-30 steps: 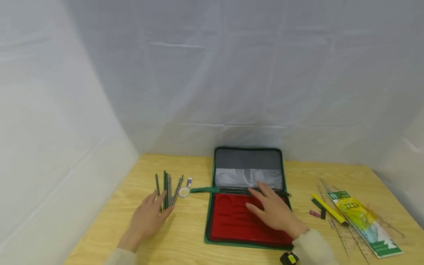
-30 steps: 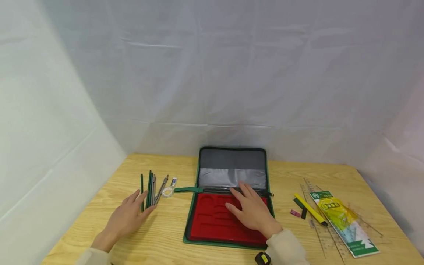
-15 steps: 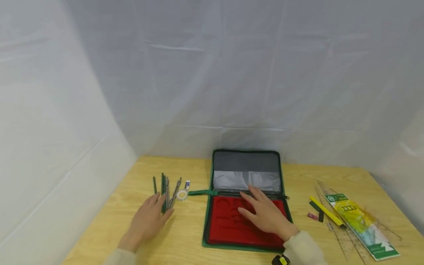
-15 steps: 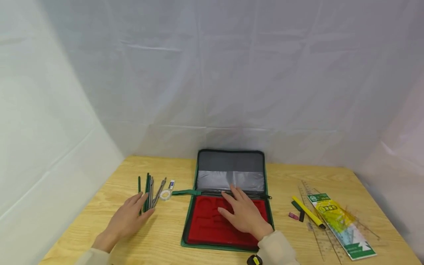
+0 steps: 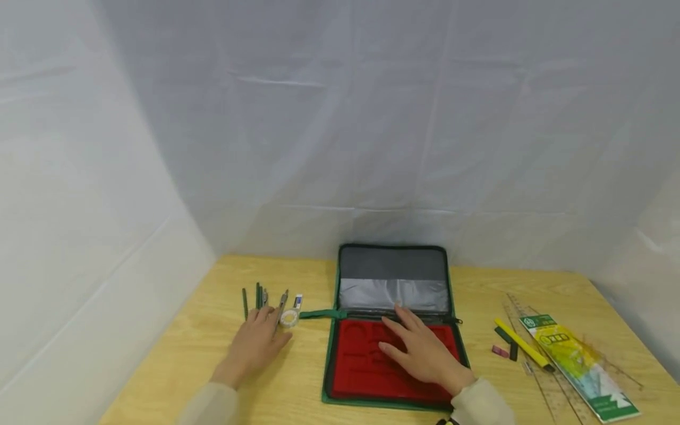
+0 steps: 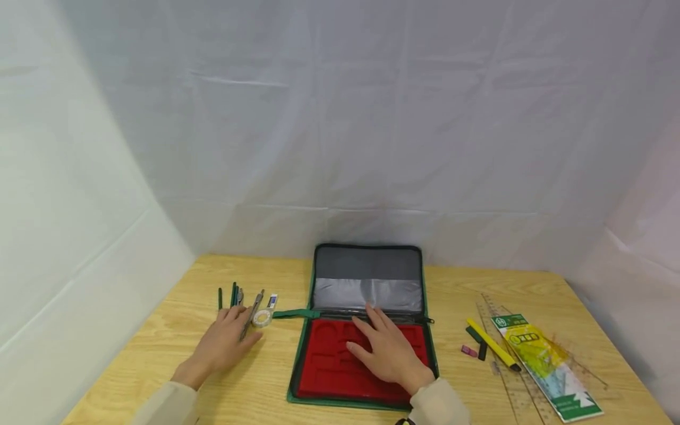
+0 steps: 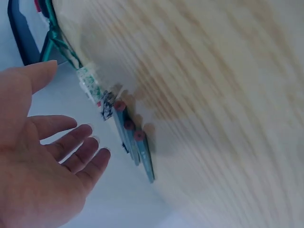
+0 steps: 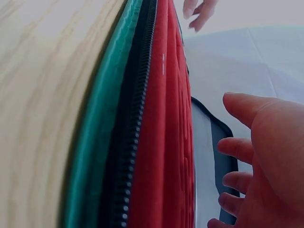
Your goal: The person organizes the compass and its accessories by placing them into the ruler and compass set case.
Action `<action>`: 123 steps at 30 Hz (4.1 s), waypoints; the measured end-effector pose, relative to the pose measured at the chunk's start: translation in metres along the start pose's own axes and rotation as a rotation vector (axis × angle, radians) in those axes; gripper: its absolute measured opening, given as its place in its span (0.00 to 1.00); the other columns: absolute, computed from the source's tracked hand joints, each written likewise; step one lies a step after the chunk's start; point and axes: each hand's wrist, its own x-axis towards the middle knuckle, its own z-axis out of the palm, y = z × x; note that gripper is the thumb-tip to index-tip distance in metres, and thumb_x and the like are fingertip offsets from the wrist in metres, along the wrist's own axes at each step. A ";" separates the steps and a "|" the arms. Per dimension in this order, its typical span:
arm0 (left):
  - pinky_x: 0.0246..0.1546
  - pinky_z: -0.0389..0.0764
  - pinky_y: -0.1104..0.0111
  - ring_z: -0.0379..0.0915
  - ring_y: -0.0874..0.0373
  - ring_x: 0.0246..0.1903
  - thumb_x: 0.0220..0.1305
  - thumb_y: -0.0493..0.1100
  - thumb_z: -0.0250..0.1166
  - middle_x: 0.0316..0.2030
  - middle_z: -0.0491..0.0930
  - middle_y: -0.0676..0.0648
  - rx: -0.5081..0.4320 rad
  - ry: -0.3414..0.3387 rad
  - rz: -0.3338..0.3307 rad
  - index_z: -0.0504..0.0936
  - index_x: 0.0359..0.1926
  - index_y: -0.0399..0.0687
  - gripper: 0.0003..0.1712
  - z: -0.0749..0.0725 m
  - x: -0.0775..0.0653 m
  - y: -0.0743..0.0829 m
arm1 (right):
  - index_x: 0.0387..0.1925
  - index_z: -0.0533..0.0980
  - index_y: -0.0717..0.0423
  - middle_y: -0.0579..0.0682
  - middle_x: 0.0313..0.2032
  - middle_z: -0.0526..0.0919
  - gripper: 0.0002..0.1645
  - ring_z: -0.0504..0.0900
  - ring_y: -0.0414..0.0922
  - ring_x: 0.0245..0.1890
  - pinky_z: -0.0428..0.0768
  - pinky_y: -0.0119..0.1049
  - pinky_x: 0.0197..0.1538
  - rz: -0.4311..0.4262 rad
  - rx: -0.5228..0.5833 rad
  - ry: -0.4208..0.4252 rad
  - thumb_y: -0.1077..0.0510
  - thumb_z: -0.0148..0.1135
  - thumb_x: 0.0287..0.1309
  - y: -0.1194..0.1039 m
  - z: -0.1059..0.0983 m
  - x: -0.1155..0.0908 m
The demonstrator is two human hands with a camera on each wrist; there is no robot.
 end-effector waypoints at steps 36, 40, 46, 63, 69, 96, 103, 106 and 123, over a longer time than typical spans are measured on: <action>0.51 0.69 0.50 0.68 0.44 0.46 0.57 0.53 0.69 0.46 0.78 0.39 0.052 -0.043 0.033 0.83 0.43 0.37 0.23 0.013 0.040 -0.005 | 0.69 0.64 0.49 0.56 0.73 0.48 0.38 0.46 0.60 0.70 0.54 0.61 0.65 0.024 0.026 -0.020 0.34 0.47 0.66 0.004 0.006 -0.007; 0.47 0.74 0.51 0.73 0.46 0.42 0.56 0.55 0.70 0.42 0.79 0.41 0.000 -0.037 -0.002 0.84 0.43 0.40 0.23 0.005 0.040 -0.001 | 0.69 0.63 0.49 0.56 0.72 0.48 0.38 0.46 0.60 0.70 0.54 0.60 0.65 0.031 0.018 -0.021 0.33 0.47 0.66 0.005 0.005 -0.008; 0.28 0.77 0.59 0.75 0.53 0.32 0.56 0.58 0.69 0.39 0.81 0.45 -0.084 -0.067 -0.034 0.84 0.45 0.45 0.24 0.000 0.046 0.012 | 0.69 0.64 0.50 0.57 0.72 0.49 0.38 0.46 0.60 0.70 0.54 0.60 0.65 0.035 0.009 -0.012 0.34 0.48 0.66 0.005 0.002 -0.009; 0.43 0.77 0.55 0.76 0.49 0.44 0.55 0.54 0.70 0.43 0.81 0.45 -0.145 -0.071 0.263 0.83 0.48 0.45 0.23 0.020 0.068 0.079 | 0.68 0.65 0.50 0.57 0.73 0.48 0.38 0.46 0.61 0.70 0.53 0.61 0.65 0.050 0.014 0.008 0.33 0.47 0.66 0.013 -0.001 -0.017; 0.36 0.76 0.60 0.74 0.54 0.35 0.56 0.53 0.70 0.36 0.81 0.50 -0.098 -0.033 0.361 0.85 0.43 0.48 0.18 0.029 0.069 0.090 | 0.68 0.65 0.51 0.57 0.72 0.48 0.37 0.46 0.61 0.70 0.52 0.61 0.65 0.054 0.012 0.010 0.34 0.47 0.66 0.013 -0.001 -0.020; 0.43 0.76 0.56 0.76 0.52 0.43 0.57 0.53 0.69 0.41 0.80 0.50 -0.126 -0.113 0.285 0.84 0.47 0.48 0.20 0.021 0.055 0.080 | 0.52 0.79 0.50 0.49 0.59 0.72 0.19 0.70 0.49 0.58 0.76 0.47 0.51 -0.042 0.006 0.243 0.46 0.59 0.64 -0.005 -0.004 -0.002; 0.35 0.78 0.61 0.76 0.57 0.36 0.58 0.56 0.68 0.35 0.77 0.54 -0.086 -0.161 0.247 0.85 0.44 0.49 0.20 0.024 0.054 0.079 | 0.41 0.82 0.48 0.40 0.38 0.79 0.10 0.77 0.39 0.34 0.77 0.38 0.35 0.026 0.097 0.158 0.50 0.62 0.62 -0.014 -0.002 0.017; 0.33 0.78 0.61 0.75 0.57 0.35 0.58 0.56 0.68 0.35 0.77 0.53 -0.080 -0.172 0.237 0.85 0.44 0.49 0.20 0.025 0.053 0.078 | 0.35 0.82 0.46 0.38 0.32 0.80 0.06 0.77 0.36 0.30 0.75 0.36 0.32 0.062 0.124 0.119 0.51 0.63 0.61 -0.016 0.003 0.026; 0.38 0.78 0.60 0.77 0.55 0.39 0.58 0.50 0.69 0.37 0.81 0.51 -0.110 -0.149 0.263 0.86 0.43 0.47 0.16 0.029 0.053 0.078 | 0.32 0.80 0.48 0.37 0.25 0.77 0.03 0.73 0.34 0.23 0.73 0.37 0.27 0.102 0.071 0.045 0.54 0.65 0.58 -0.033 0.017 0.043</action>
